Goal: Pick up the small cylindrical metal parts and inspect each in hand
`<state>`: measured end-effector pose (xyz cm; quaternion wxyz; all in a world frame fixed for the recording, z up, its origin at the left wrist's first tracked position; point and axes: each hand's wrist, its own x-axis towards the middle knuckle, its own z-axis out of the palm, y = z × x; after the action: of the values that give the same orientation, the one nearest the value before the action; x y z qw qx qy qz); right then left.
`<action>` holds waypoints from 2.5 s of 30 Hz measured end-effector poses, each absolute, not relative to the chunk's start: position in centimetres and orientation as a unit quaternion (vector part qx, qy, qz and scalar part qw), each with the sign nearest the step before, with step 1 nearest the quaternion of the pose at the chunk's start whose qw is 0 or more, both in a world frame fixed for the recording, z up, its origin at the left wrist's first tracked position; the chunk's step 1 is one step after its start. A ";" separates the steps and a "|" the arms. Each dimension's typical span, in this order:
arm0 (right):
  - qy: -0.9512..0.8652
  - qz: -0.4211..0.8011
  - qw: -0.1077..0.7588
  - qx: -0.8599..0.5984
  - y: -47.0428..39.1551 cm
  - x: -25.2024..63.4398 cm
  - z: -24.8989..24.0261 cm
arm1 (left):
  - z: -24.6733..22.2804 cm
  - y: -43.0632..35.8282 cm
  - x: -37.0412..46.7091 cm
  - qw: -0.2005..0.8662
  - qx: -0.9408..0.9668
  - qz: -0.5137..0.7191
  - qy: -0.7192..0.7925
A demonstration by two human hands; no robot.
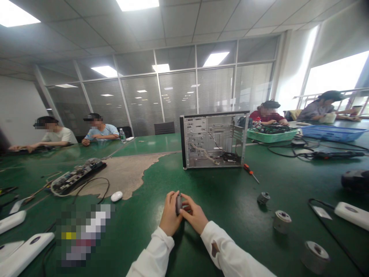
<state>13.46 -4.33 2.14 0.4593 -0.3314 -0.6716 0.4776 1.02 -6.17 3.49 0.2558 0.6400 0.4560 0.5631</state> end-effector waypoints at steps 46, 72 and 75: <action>-0.704 0.310 0.522 -0.369 -3.3 14.5 1.6 | 3.2 -5.6 1.4 0.491 0.459 0.576 0.465; -0.727 0.254 0.522 -0.368 -3.5 14.2 1.5 | 3.9 -6.4 1.2 0.199 0.674 0.451 0.550; -0.706 0.279 0.531 -0.378 -3.4 14.2 1.5 | 3.8 -6.3 1.0 0.164 0.697 0.405 0.568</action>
<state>14.23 -3.36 1.49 0.5306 -0.3778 -0.7056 0.2792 1.01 -6.31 3.77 0.1637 0.6974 0.5682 0.4050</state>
